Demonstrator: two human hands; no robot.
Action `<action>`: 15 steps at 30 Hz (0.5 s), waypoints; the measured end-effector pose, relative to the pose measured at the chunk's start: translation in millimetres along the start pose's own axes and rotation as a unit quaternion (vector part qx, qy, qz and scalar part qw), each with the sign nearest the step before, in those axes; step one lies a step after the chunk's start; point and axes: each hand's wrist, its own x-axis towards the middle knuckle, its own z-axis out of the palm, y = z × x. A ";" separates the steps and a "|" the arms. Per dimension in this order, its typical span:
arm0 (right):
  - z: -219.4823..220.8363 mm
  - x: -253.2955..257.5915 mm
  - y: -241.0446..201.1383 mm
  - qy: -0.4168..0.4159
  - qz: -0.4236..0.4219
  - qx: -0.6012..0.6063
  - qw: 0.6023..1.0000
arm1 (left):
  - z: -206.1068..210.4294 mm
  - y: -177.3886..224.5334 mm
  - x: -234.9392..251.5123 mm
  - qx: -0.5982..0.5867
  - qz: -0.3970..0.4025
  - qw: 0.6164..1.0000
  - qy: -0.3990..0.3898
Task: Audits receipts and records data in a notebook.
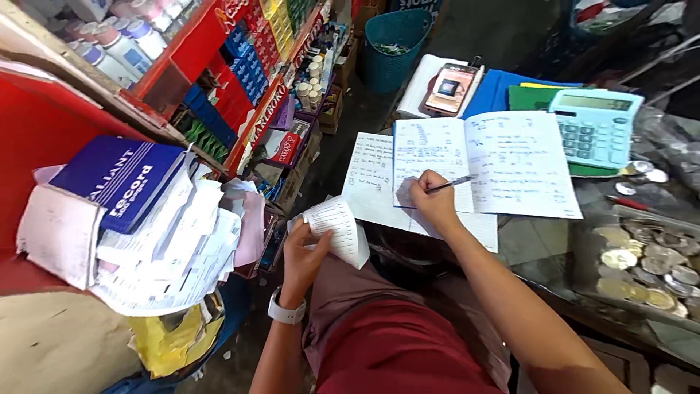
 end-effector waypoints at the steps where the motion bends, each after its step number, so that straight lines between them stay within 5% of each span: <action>1: 0.8 -0.7 -0.6 -0.002 -0.011 -0.002 1.000 | -0.2 -0.8 -0.3 -0.001 0.002 1.000 0.002; 15: 4.5 1.3 -3.2 -0.005 0.023 0.023 0.999 | -5.3 -1.0 -1.4 -0.004 -0.007 1.000 0.015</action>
